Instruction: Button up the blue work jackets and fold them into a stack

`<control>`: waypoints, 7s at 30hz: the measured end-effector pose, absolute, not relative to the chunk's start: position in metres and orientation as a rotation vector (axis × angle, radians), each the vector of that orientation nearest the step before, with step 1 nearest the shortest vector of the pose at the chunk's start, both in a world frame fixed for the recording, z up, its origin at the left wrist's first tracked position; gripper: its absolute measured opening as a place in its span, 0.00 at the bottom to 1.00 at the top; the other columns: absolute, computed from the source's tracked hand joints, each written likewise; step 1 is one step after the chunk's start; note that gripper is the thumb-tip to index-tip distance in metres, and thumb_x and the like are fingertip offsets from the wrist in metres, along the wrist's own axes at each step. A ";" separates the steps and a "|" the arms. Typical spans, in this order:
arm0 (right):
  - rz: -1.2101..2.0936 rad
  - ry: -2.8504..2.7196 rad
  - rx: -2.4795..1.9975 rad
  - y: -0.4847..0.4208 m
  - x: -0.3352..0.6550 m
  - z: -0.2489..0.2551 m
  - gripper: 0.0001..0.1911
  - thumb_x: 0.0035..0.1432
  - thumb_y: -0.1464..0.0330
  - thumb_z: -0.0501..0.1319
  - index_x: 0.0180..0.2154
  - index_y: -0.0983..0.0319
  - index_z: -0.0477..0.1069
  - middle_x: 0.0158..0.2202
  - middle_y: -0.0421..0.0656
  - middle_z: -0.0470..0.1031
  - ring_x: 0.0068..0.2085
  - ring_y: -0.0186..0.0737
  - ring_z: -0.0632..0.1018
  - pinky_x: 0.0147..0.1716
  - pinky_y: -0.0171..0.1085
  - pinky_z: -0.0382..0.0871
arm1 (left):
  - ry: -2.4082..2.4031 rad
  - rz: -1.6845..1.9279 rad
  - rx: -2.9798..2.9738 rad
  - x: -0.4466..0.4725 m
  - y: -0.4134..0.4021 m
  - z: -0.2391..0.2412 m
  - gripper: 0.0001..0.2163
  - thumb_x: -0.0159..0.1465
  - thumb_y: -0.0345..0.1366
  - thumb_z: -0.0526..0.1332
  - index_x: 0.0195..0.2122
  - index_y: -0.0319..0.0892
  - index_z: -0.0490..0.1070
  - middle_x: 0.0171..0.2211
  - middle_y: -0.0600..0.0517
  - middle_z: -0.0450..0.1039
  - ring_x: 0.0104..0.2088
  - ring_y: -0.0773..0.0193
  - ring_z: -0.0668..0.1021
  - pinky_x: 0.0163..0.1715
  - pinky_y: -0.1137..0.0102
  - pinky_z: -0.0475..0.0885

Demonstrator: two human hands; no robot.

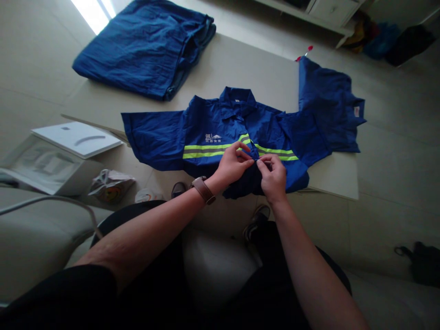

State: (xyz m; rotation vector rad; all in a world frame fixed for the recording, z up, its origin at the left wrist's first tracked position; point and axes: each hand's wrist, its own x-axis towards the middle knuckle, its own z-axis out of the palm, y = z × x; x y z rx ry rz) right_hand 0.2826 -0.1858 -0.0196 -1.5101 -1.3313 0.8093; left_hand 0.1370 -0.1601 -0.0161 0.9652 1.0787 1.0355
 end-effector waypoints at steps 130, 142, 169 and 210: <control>0.583 -1.579 -1.639 -0.187 0.286 -0.012 0.06 0.61 0.64 0.59 0.33 0.59 0.70 0.35 0.44 0.73 0.38 0.42 0.73 0.41 0.41 0.67 | 1.120 1.037 1.108 0.140 -0.162 -0.028 0.05 0.54 0.25 0.66 0.32 0.37 0.76 0.28 0.53 0.78 0.30 0.69 0.79 0.33 0.74 0.74; 0.911 -1.197 -1.624 -0.180 0.293 -0.030 0.12 0.53 0.58 0.64 0.36 0.58 0.70 0.33 0.40 0.74 0.36 0.40 0.74 0.39 0.39 0.68 | 1.097 0.901 1.289 0.137 -0.166 -0.024 0.08 0.52 0.22 0.63 0.32 0.37 0.76 0.27 0.54 0.76 0.27 0.71 0.76 0.28 0.76 0.69; 1.094 -0.997 -1.595 -0.182 0.286 -0.028 0.17 0.49 0.59 0.61 0.37 0.62 0.78 0.34 0.44 0.81 0.39 0.42 0.79 0.43 0.40 0.72 | 1.610 0.484 1.644 0.108 -0.140 -0.051 0.18 0.59 0.29 0.66 0.51 0.38 0.73 0.60 0.37 0.64 0.41 0.53 0.81 0.51 0.60 0.74; 0.628 -1.588 -1.685 -0.195 0.282 -0.006 0.10 0.59 0.63 0.65 0.38 0.59 0.84 0.34 0.44 0.84 0.34 0.45 0.81 0.39 0.41 0.73 | 1.211 0.883 1.791 0.114 -0.154 -0.005 0.11 0.57 0.21 0.61 0.33 0.42 0.80 0.35 0.51 0.80 0.33 0.65 0.78 0.37 0.71 0.72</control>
